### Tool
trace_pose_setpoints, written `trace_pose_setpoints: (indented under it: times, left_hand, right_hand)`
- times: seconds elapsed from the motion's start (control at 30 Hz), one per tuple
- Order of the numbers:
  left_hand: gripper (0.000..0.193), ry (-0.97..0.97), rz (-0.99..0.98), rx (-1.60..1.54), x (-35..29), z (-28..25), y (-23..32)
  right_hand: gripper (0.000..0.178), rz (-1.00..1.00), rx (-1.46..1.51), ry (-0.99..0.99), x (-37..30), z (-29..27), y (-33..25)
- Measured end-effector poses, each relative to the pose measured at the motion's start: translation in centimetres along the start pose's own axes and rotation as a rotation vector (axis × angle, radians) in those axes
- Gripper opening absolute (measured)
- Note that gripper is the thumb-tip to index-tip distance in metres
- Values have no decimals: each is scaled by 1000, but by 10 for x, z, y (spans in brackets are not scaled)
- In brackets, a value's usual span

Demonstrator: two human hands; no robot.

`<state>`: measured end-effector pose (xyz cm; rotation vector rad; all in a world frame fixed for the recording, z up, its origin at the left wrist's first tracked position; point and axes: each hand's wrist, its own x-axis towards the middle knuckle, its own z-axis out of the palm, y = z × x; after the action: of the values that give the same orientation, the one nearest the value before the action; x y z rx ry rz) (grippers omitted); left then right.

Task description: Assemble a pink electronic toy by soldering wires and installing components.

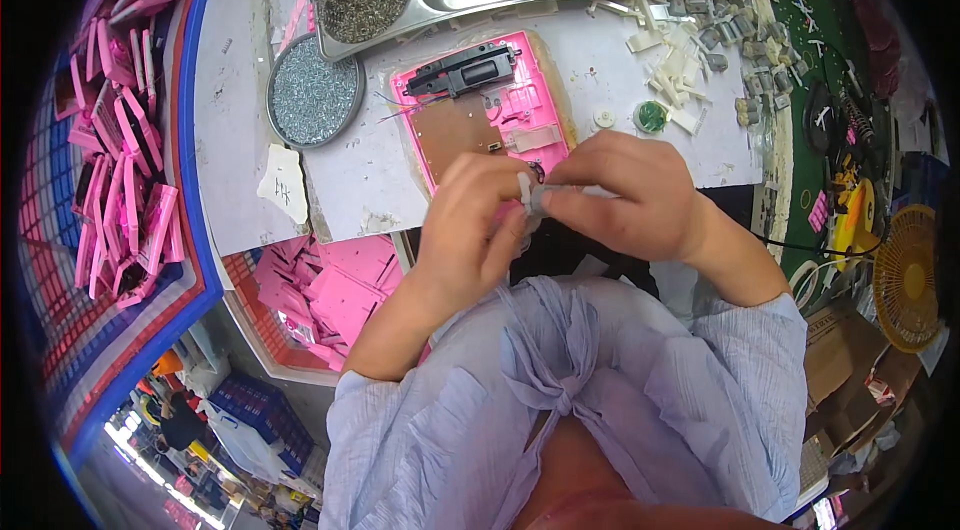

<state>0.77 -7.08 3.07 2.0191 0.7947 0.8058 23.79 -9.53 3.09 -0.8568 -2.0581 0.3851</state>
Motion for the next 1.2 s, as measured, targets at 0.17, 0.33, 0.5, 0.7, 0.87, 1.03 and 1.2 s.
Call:
trace_pose_setpoints:
  times: [0.17,0.33,0.5,0.7,0.87,1.03,1.2]
  left_hand:
    - [20,57,-136,-132,-6,2,-2]
    - [26,181,-139,-127,-4,4,2]
    - [26,182,53,28,4,1,1]
    - [27,171,136,102,4,0,-2]
    - [26,120,174,139,4,-1,-2]
    - [25,110,200,132,2,2,-7]
    - [30,54,-45,100,8,-5,-9]
  right_hand:
    - [37,157,130,80,-1,1,0]
    - [31,362,271,70,-4,1,-2]
    - [28,442,337,53,-1,4,-5]
    - [27,458,364,38,0,5,-7]
    - [30,396,356,24,-4,6,-5]
    - [31,322,283,29,-5,5,-4]
    - [33,392,172,31,-12,-9,1]
